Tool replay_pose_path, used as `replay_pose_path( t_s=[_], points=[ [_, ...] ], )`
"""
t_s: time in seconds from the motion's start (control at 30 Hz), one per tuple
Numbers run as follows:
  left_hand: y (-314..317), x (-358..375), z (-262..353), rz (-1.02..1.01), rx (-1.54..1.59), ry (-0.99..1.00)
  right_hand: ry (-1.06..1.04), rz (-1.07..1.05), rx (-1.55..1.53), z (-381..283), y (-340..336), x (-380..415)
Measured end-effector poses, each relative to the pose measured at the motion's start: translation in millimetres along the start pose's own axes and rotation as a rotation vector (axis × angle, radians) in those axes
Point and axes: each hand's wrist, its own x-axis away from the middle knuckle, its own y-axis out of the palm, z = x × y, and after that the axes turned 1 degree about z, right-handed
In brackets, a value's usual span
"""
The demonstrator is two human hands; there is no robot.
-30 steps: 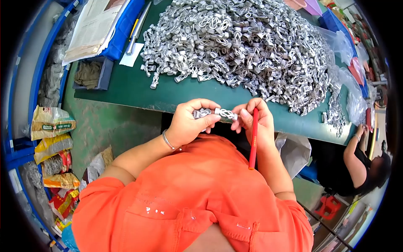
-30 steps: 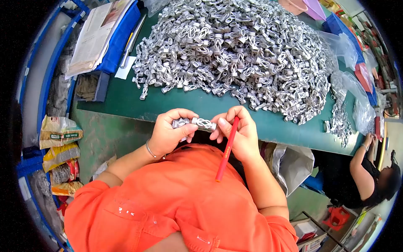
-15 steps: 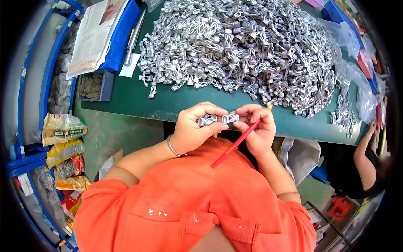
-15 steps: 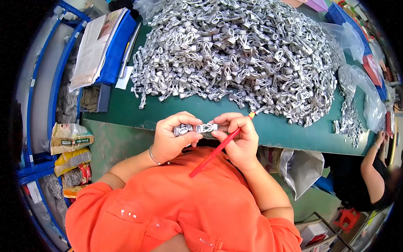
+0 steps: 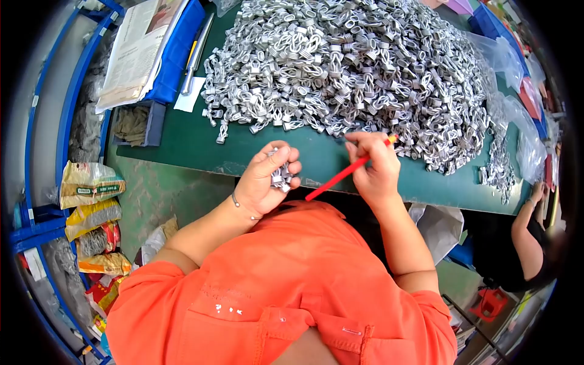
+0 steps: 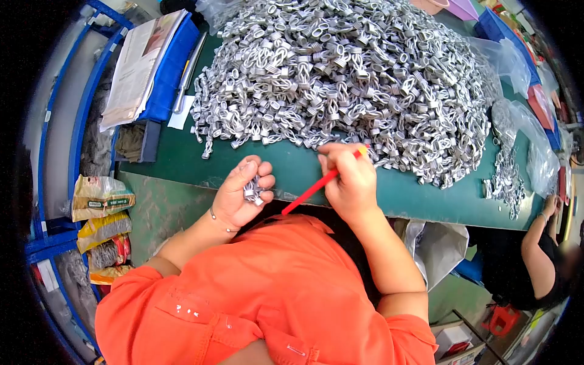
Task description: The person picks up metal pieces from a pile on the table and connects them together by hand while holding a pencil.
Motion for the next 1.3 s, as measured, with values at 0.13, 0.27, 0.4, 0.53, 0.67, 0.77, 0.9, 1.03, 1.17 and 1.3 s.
replay_pose_path(
  t_s=[0.13, 0.27, 0.4, 0.53, 0.67, 0.77, 0.9, 1.03, 1.17, 1.3],
  points=[
    [0, 3, 6, 0.032, -0.176, 0.072, -0.088, -0.193, 0.345, 1, 15, -13],
    [13, 5, 2, 0.178, -0.365, 0.103, -0.105, -0.200, 0.436, 9, 21, -13],
    [11, 2, 0, 0.200, -0.462, 0.138, -0.165, -0.121, 0.326, 18, 11, -11],
    [12, -5, -2, 0.193, -0.515, 0.189, -0.131, 0.011, 0.169, 20, -1, -8],
    [14, -14, -5, 0.156, -0.615, 0.242, 0.076, 0.125, -0.106, 8, -14, -16],
    [13, -16, -5, 0.159, -0.657, 0.259, 0.321, 0.171, -0.549, -2, -26, -32],
    [6, -14, -2, 0.084, -0.578, 0.244, 0.594, -0.050, -0.681, -26, -48, -78],
    [1, -10, -1, 0.039, -0.638, 0.257, 0.802, -0.526, -0.578, -23, -51, -127],
    [-3, -9, -2, -0.006, -0.531, 0.260, 0.559, -0.171, -0.510, 12, -56, -212],
    [-3, -8, -3, 0.005, -0.524, 0.284, 0.567, 0.181, -0.809, 27, -61, -254]
  ],
)
